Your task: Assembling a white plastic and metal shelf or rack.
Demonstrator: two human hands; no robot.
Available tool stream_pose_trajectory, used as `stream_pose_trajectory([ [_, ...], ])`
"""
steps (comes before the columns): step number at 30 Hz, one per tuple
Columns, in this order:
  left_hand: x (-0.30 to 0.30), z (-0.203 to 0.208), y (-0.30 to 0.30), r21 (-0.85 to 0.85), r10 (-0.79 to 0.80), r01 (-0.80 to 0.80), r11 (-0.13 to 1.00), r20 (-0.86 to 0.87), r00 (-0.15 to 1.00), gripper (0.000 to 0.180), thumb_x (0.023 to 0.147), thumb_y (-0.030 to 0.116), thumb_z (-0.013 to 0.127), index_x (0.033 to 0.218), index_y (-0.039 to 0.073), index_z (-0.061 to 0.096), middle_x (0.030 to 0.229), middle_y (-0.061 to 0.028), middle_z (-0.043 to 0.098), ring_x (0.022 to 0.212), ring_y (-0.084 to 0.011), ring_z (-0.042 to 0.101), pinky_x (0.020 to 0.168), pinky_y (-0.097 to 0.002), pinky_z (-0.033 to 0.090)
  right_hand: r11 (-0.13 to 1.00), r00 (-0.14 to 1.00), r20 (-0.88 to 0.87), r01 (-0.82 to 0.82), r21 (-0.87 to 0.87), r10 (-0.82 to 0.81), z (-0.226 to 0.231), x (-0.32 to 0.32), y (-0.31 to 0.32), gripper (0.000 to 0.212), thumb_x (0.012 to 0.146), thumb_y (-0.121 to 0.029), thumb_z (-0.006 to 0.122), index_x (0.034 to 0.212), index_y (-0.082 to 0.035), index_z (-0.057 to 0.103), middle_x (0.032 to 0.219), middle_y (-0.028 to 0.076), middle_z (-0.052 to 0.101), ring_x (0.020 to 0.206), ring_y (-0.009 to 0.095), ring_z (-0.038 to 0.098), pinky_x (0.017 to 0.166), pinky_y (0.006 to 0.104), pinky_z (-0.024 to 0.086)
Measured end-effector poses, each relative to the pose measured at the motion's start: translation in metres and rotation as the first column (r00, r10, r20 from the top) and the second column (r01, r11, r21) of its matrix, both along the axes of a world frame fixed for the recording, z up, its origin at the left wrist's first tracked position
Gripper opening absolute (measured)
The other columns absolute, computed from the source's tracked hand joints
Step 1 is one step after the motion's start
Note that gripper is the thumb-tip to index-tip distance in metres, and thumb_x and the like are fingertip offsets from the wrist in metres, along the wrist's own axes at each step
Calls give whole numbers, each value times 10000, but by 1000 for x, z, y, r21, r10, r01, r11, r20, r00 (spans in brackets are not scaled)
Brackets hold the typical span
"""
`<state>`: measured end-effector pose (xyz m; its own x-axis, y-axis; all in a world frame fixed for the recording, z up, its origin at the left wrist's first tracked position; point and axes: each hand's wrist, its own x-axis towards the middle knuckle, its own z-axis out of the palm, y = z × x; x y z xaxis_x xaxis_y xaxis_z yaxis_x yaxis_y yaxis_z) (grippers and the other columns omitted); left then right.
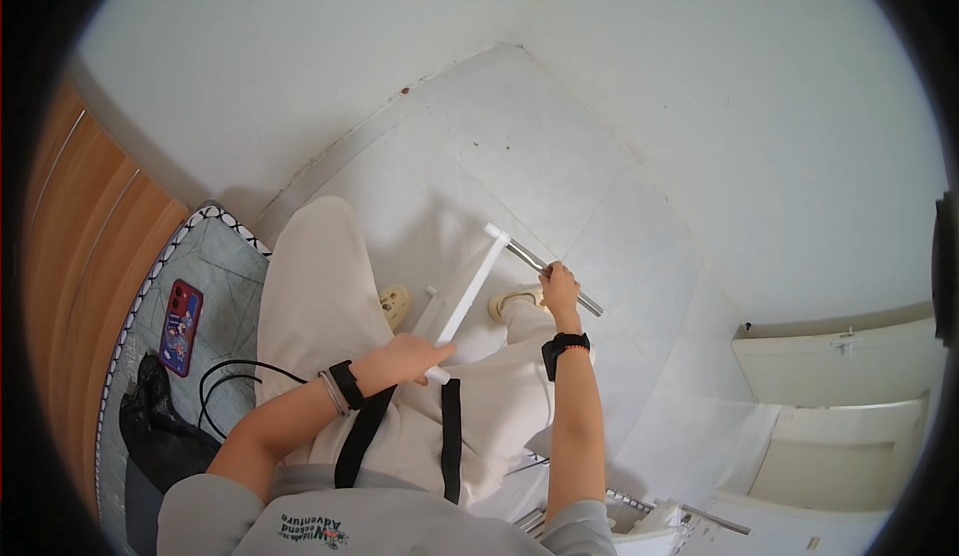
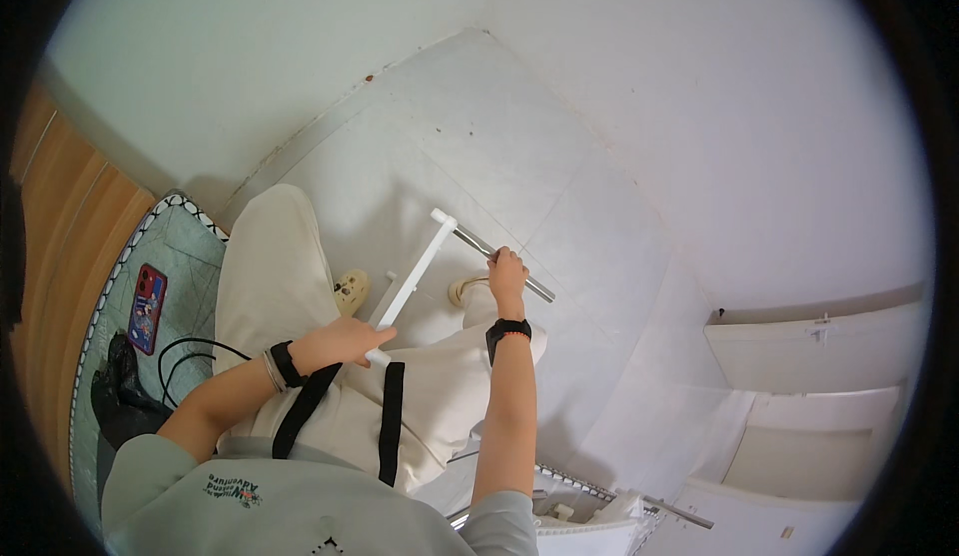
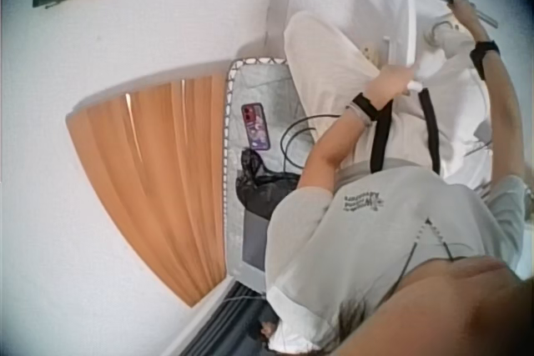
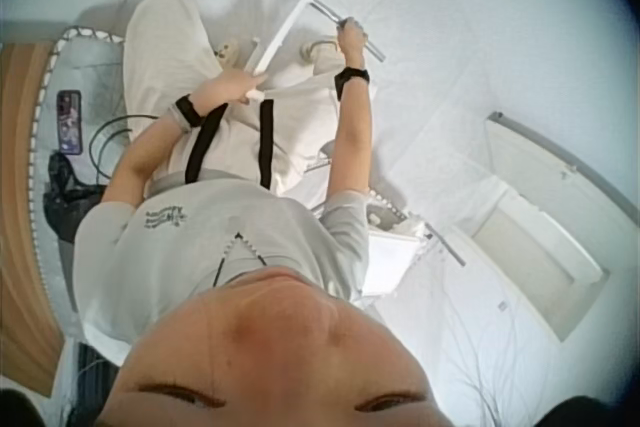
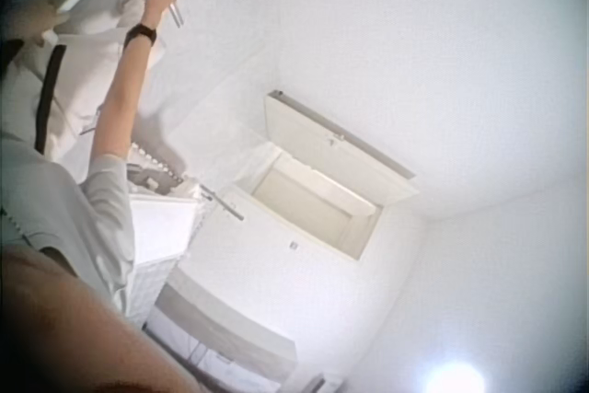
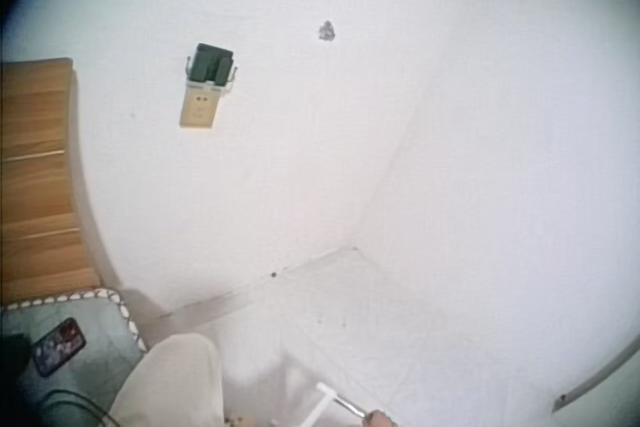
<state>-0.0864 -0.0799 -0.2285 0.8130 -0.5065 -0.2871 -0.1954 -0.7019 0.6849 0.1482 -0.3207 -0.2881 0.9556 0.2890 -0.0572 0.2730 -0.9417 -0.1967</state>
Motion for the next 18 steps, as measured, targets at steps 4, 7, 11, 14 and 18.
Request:
stream_pose_trajectory([
  [4, -3, -1, 10, 82, 12, -11, 997, -9, 1000, 335, 700, 105, 641, 978, 92, 457, 725, -124, 593, 701, -299, 612, 582, -397, 465, 993, 991, -132, 35, 115, -20, 17, -2, -5, 260, 737, -227, 649, 945, -97, 562, 900, 58, 620, 892, 247, 570, 791, 488, 369],
  [7, -9, -21, 21, 189, 69, -82, 979, 72, 995, 342, 711, 148, 643, 1011, 97, 487, 789, -113, 596, 748, -288, 608, 605, -394, 471, 997, 1000, -27, 5, 71, -3, 52, -4, 18, 270, 734, -229, 658, 947, -94, 562, 892, 57, 626, 899, 247, 566, 785, 463, 354],
  [11, 5, -3, 20, 225, 90, -128, 966, 170, 981, 320, 736, 200, 629, 1026, 102, 534, 859, -106, 594, 783, -275, 603, 642, -395, 481, 999, 982, 187, -30, 19, 26, 89, 3, 29, 259, 721, -227, 673, 910, -100, 551, 865, 34, 605, 850, 231, 553, 773, 441, 338],
  [14, 10, -7, 21, 205, 113, -142, 968, 145, 983, 259, 757, 228, 606, 971, 88, 563, 890, -103, 567, 783, -271, 601, 648, -397, 464, 996, 955, 286, -85, 29, 73, 112, -4, 41, 251, 704, -210, 682, 884, -103, 543, 845, 34, 592, 828, 230, 553, 754, 432, 347],
  [18, 15, 4, 23, 255, 133, -176, 951, 178, 975, 320, 740, 195, 622, 1040, 107, 552, 822, -102, 588, 754, -280, 605, 643, -401, 484, 982, 948, 267, -185, 22, 173, 112, -22, 49, 244, 695, -194, 684, 865, -106, 533, 825, 36, 569, 787, 230, 562, 674, 402, 396],
])
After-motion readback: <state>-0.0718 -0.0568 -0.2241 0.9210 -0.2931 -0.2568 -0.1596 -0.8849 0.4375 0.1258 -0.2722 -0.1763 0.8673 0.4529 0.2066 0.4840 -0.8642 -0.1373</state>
